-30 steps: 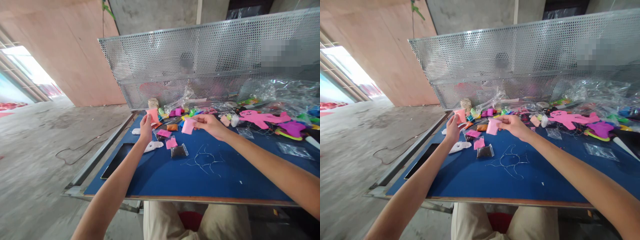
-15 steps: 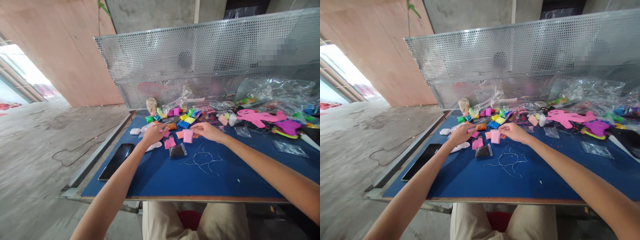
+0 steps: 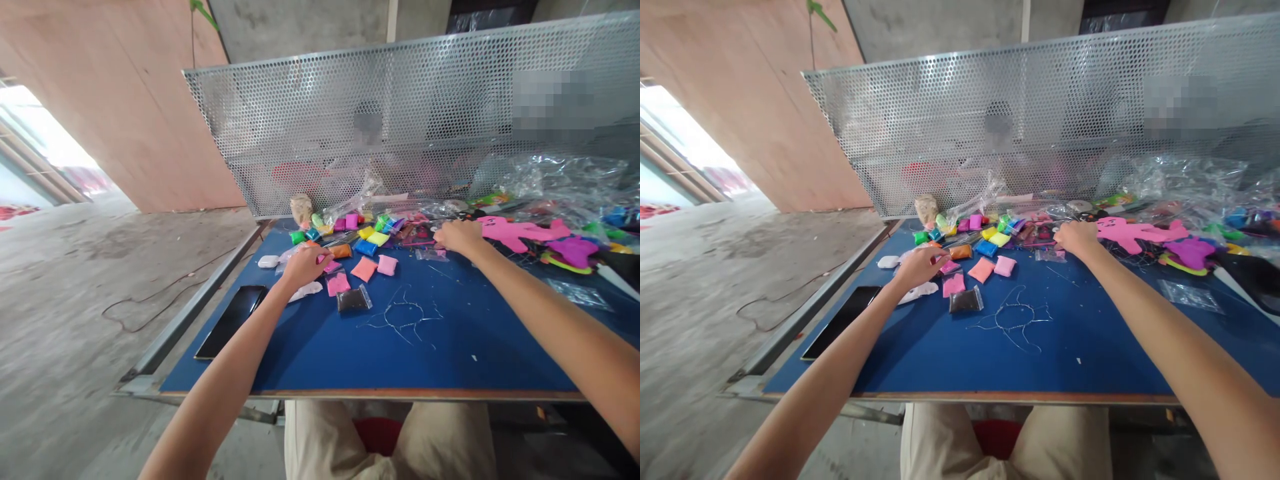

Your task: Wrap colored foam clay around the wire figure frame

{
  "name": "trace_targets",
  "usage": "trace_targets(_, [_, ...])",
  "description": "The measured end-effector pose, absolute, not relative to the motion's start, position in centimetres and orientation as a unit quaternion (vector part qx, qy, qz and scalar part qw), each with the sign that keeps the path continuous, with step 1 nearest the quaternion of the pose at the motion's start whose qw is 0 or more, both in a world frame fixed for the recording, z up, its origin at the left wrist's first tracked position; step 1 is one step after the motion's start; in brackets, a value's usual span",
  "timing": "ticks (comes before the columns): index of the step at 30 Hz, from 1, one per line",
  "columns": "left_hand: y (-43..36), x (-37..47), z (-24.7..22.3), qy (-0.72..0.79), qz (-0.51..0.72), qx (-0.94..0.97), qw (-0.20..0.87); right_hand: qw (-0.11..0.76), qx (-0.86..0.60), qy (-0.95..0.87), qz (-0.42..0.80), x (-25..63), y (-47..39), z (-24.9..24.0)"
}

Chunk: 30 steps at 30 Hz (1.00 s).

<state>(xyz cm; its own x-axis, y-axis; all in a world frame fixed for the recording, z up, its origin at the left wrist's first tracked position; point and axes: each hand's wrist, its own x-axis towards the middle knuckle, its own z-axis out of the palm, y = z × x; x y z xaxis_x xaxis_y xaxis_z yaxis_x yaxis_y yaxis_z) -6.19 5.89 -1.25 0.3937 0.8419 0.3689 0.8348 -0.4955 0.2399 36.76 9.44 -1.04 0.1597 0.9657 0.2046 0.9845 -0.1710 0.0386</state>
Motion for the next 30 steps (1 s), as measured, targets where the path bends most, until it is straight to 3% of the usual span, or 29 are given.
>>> trace_targets(3, [5.9, -6.2, -1.3, 0.498, 0.221, 0.838, 0.022, 0.077, -0.76, -0.641, -0.079, 36.9, 9.7, -1.0])
trace_targets(9, [5.9, -6.0, -1.1, 0.489, 0.219, 0.844, 0.026, 0.355, -0.638, -0.677, 0.093, 37.8, 9.4, 0.2])
trace_targets(12, [5.9, -5.9, -1.2, 0.489, 0.213, 0.845, 0.028, 0.424, -0.576, -0.673, 0.19, 37.8, 8.9, 1.2])
trace_targets(19, [5.8, -6.0, -1.0, 0.503, 0.185, 0.844, 0.021, 0.296, -0.588, -0.737, 0.155, 39.4, 9.6, 3.0])
trace_targets(24, [5.9, -6.4, -0.9, 0.527, 0.187, 0.829, -0.014, 0.11, -0.645, -0.756, -0.012, 40.0, 10.2, 2.2])
trace_targets(30, [6.3, -7.0, -1.4, 0.534, 0.151, 0.832, -0.008, 0.102, -0.581, -0.799, -0.114, 36.0, 10.3, 1.7])
